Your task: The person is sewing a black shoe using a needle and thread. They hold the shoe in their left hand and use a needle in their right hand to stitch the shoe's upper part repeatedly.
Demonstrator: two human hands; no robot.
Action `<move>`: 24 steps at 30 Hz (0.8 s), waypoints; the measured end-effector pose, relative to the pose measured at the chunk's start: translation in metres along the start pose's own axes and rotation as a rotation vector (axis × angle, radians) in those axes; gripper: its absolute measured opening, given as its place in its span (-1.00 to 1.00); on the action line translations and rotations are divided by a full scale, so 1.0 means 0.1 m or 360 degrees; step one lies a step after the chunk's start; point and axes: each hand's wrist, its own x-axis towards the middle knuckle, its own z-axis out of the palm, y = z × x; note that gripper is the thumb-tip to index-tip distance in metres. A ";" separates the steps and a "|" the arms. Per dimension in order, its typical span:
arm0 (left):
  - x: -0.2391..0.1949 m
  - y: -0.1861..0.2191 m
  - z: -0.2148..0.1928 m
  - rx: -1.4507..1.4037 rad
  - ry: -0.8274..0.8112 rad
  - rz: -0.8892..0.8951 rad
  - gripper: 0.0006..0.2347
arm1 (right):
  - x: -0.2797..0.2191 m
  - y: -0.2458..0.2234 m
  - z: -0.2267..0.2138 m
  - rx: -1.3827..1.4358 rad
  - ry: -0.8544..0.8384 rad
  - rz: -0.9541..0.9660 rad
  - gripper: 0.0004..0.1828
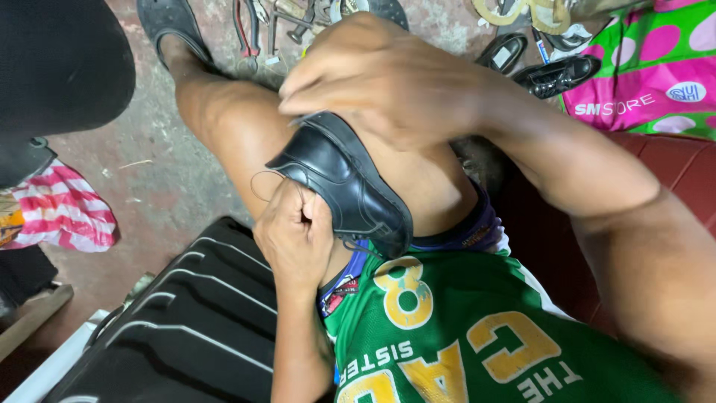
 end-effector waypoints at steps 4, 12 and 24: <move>-0.03 0.06 -0.03 -0.0053 0.0122 0.0082 -0.87 | 0.25 0.13 0.12 0.0088 -0.0376 -0.0184 -0.45; -0.18 0.33 -0.23 -0.0154 0.0061 0.0544 -0.79 | 0.39 0.16 -0.16 0.0473 -0.0616 -0.0389 -0.90; -0.27 0.02 -0.42 -0.0118 0.0210 0.0438 -0.78 | -0.72 0.12 -0.61 0.1790 -0.0207 0.0142 -0.76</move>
